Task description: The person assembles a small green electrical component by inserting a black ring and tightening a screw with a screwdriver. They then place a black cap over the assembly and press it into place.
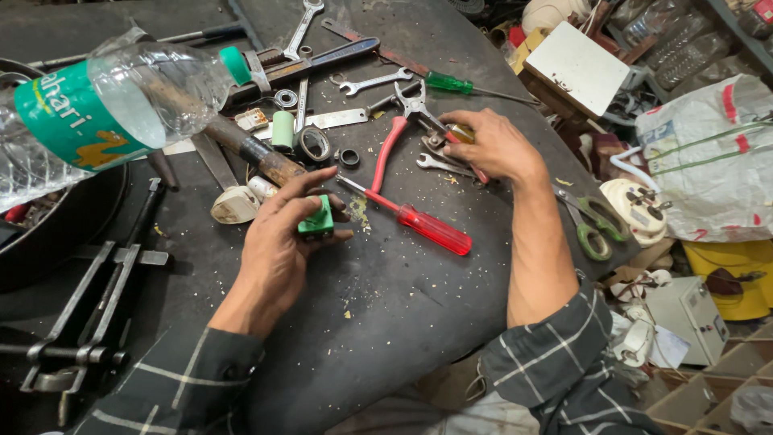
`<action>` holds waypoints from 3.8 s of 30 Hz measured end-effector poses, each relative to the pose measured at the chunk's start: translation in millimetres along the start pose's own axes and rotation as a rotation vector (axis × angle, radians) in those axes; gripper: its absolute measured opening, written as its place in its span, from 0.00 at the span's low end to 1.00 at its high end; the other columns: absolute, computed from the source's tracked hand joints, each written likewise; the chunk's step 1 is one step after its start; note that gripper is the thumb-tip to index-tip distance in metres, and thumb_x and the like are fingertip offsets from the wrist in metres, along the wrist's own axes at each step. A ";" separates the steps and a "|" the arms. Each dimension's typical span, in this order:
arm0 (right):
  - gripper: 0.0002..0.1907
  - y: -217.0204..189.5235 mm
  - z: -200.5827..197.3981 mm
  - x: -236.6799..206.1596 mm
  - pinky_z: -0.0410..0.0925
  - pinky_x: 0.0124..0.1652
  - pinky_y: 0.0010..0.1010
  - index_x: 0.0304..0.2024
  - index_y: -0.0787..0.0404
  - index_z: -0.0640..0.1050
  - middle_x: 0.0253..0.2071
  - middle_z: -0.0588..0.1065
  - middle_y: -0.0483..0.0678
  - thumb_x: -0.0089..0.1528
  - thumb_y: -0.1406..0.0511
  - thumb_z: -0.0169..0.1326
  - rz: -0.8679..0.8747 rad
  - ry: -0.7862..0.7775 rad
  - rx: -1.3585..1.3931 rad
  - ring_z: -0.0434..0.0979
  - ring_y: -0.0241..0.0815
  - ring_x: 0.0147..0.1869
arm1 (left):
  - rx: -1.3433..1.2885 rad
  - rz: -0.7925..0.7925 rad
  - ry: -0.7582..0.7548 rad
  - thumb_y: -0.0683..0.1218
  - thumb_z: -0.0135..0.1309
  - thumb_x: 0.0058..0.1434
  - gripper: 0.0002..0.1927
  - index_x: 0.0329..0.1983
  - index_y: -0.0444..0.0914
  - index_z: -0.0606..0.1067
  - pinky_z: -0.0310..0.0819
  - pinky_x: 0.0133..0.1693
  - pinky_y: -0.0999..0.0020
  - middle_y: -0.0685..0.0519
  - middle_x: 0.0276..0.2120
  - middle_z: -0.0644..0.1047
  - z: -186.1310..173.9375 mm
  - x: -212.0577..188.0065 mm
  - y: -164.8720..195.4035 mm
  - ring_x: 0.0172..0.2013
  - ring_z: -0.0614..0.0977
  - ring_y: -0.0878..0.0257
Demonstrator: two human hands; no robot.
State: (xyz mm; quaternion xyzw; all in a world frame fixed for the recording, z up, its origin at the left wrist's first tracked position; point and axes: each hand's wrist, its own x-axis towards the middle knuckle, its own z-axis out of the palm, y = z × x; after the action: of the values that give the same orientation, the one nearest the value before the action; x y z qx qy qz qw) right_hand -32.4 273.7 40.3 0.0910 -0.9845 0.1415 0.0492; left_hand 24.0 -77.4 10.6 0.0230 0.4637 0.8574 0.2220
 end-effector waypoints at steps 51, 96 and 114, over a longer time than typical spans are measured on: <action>0.18 -105.4 14.5 5.9 0.72 0.43 0.37 0.52 0.59 0.81 0.42 0.76 0.51 0.60 0.63 0.66 -0.310 0.227 0.267 0.80 0.46 0.43 | -0.008 0.138 0.047 0.49 0.39 0.67 0.30 0.73 0.42 0.64 0.82 0.41 0.59 0.50 0.40 0.76 5.1 -7.7 3.5 0.44 0.78 0.62; 0.23 -130.8 -12.0 -11.3 0.76 0.52 0.30 0.58 0.58 0.78 0.55 0.80 0.49 0.59 0.73 0.63 -0.730 -0.215 0.532 0.84 0.43 0.55 | 0.839 0.539 -0.120 0.44 0.66 0.57 0.52 0.79 0.43 0.49 0.71 0.58 0.59 0.36 0.59 0.77 7.8 -7.4 -2.5 0.62 0.79 0.44; 0.20 -133.2 -13.9 -13.9 0.70 0.40 0.25 0.46 0.60 0.80 0.40 0.79 0.47 0.58 0.55 0.66 -0.609 -0.001 0.465 0.79 0.37 0.40 | 0.915 0.604 -0.041 0.41 0.66 0.55 0.54 0.80 0.46 0.47 0.75 0.50 0.57 0.43 0.50 0.81 10.8 -6.1 -3.5 0.48 0.85 0.48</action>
State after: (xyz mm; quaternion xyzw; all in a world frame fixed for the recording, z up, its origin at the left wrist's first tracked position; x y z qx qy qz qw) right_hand 8.0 154.3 87.8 0.3881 -0.8542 0.3397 0.0663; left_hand 33.4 -69.8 14.9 0.2662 0.7577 0.5931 -0.0577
